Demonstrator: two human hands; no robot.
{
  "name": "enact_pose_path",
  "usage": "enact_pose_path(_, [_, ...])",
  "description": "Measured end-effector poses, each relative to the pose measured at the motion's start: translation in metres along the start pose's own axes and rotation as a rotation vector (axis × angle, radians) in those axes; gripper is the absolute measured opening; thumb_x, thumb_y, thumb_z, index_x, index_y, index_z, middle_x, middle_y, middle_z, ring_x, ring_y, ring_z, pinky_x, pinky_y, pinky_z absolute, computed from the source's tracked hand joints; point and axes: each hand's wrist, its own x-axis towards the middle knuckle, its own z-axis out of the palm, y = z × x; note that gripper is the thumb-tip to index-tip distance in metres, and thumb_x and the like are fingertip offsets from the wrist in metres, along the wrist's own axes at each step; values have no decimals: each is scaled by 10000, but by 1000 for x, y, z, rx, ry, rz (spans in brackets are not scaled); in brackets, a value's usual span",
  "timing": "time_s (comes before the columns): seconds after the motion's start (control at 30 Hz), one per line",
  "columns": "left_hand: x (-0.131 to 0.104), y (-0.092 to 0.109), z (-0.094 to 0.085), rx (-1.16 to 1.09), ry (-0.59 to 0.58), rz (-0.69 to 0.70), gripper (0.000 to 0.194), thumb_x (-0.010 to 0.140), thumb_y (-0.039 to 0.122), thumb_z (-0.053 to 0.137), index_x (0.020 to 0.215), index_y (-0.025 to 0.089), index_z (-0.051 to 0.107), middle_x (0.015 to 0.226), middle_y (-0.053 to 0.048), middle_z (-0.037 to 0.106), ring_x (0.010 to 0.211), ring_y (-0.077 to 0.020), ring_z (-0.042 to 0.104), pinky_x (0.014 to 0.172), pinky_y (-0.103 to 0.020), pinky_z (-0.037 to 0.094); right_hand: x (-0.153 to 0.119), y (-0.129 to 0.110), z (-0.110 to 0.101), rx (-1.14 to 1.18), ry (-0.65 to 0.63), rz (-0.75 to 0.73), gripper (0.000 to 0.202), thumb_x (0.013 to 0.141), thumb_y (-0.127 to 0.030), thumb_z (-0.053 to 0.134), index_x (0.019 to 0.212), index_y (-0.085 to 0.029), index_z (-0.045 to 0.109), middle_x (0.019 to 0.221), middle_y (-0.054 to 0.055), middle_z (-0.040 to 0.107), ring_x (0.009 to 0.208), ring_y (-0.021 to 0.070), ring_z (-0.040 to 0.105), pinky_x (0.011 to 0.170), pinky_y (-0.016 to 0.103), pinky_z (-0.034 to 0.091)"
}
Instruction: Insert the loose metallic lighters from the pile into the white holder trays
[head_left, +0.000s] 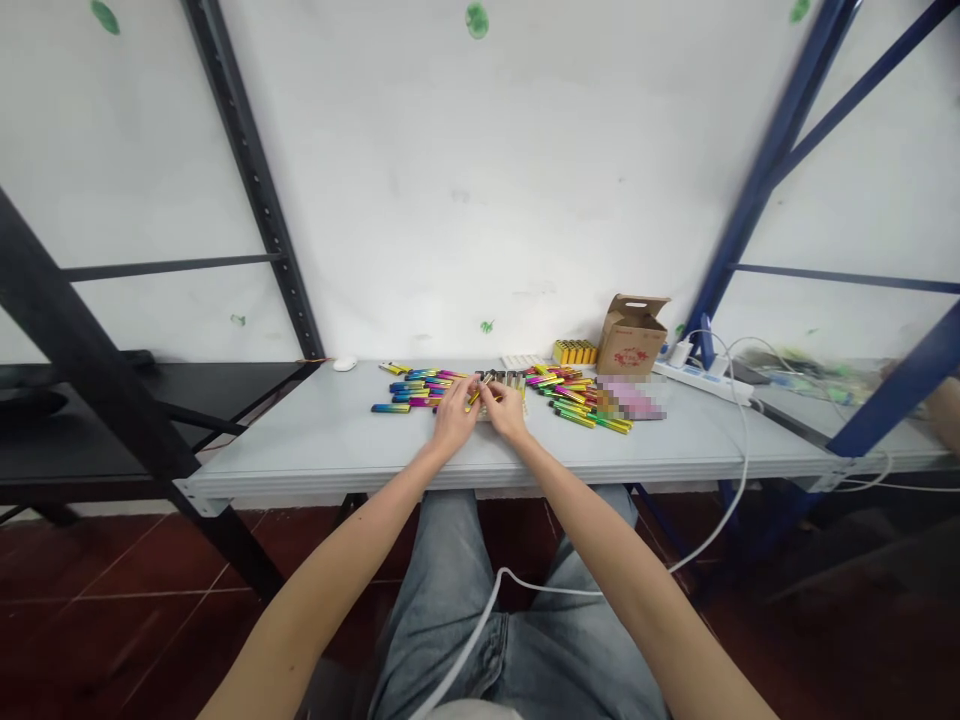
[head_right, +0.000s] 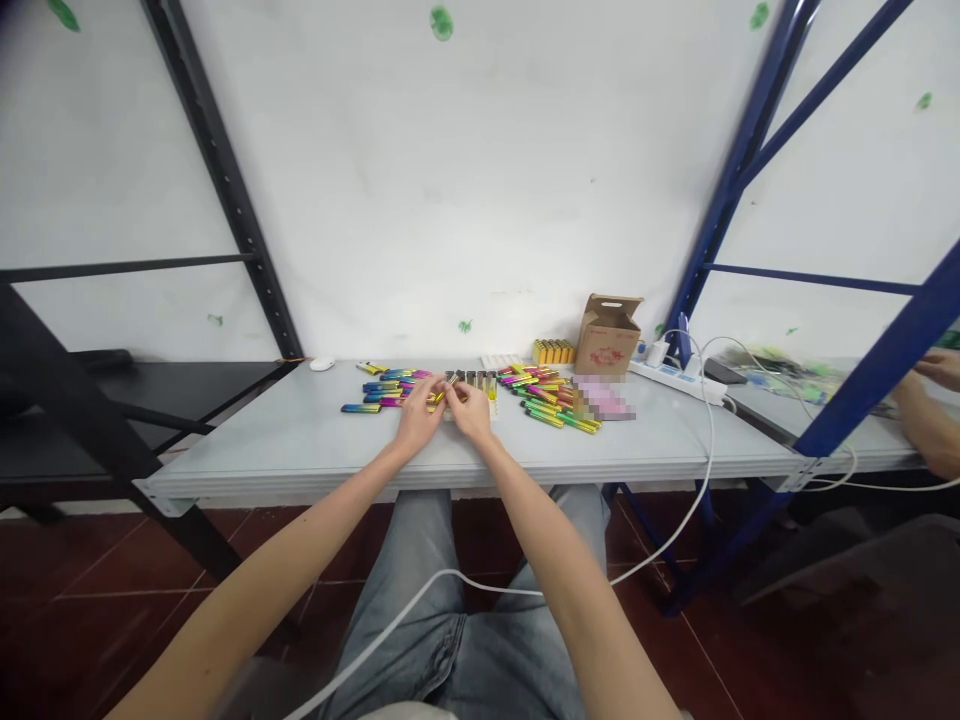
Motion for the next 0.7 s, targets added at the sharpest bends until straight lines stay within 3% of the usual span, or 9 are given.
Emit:
enact_pose_path(0.17, [-2, 2, -2, 47, -129, 4, 345, 879, 145, 545, 1218, 198, 583, 1164, -87, 636, 1053, -198, 610, 962, -349, 483, -4, 2, -2, -202, 214, 87, 307, 952, -379, 306, 951, -193, 550, 883, 84, 668, 798, 214, 599, 768, 324, 438])
enact_pose_path(0.3, [-2, 0, -1, 90, -326, 9, 186, 849, 168, 601, 1003, 190, 703, 1125, -79, 678, 1061, -225, 626, 958, -364, 489, -5, 7, -4, -226, 202, 103, 306, 965, -382, 265, 921, -209, 513, 812, 59, 643, 784, 217, 593, 792, 338, 438])
enact_pose_path(0.47, [-1, -2, 0, 119, -529, -14, 231, 855, 160, 590, 1025, 219, 733, 1054, -58, 728, 970, -228, 673, 858, -327, 522, -5, 10, -1, -147, 210, 65, 312, 976, -407, 265, 928, -208, 501, 812, 58, 654, 764, 202, 599, 790, 329, 447])
enact_pose_path(0.6, [1, -2, 2, 153, -572, -21, 235, 881, 154, 543, 982, 221, 745, 990, -61, 738, 926, -226, 687, 815, -305, 520, -3, 11, 1, -96, 203, 57, 251, 969, -334, 286, 1093, -199, 457, 900, 53, 664, 803, 190, 614, 792, 319, 454])
enact_pose_path(0.7, [3, -3, 6, 163, -586, 20, 216, 884, 143, 542, 928, 199, 747, 968, -83, 733, 923, -230, 685, 834, -312, 514, 0, 14, 0, -56, 194, 65, 215, 953, -336, 313, 1040, -210, 464, 848, 31, 628, 761, 180, 592, 764, 313, 459])
